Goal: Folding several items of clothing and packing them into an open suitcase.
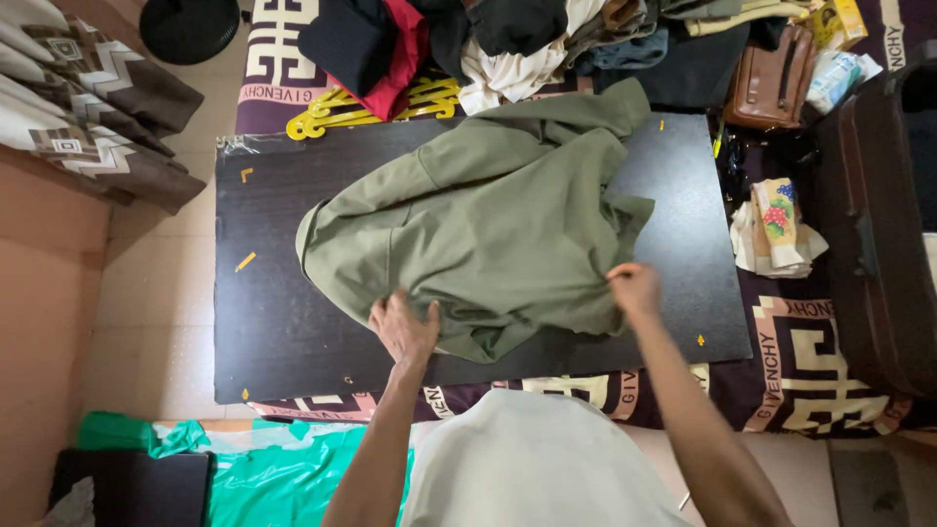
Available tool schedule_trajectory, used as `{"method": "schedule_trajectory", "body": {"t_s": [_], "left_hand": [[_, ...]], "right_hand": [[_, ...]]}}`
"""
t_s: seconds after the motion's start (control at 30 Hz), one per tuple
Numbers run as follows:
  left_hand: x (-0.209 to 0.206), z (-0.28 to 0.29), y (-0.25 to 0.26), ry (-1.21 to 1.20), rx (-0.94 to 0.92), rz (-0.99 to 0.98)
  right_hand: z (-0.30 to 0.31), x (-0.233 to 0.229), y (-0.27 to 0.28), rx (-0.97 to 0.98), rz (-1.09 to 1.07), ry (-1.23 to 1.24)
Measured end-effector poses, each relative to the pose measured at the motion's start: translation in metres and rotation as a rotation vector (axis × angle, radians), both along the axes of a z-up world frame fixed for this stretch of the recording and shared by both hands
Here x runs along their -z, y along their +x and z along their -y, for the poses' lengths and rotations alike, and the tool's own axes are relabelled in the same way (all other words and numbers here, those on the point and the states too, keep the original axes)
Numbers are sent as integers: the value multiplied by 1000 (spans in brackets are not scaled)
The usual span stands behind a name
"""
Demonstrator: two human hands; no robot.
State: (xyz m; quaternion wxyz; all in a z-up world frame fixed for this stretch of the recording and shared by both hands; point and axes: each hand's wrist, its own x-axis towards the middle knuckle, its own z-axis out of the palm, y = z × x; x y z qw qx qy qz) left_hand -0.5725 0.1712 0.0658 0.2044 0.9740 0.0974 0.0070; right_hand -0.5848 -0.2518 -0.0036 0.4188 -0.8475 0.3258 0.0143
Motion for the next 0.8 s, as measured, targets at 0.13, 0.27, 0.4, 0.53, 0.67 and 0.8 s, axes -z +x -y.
{"method": "schedule_trajectory", "body": {"t_s": [0.13, 0.27, 0.4, 0.53, 0.67, 0.8], "left_hand": [[-4, 6, -18, -10, -194, 370], [49, 7, -35, -307, -689, 223], [151, 9, -56, -1122, -775, 171], [21, 35, -68, -1049, -949, -322], [71, 33, -89, -1335, -666, -392], [68, 28, -92, -1547, -441, -282]], "right_hand": [[85, -6, 17, 189, 764, 1137], [75, -68, 6, 339, 581, -83], [31, -80, -20, 352, 586, -712], [-17, -25, -81, 309, 162, -354], [-57, -33, -110, -41, -229, -508], [-48, -27, -103, -163, 119, -588]]}}
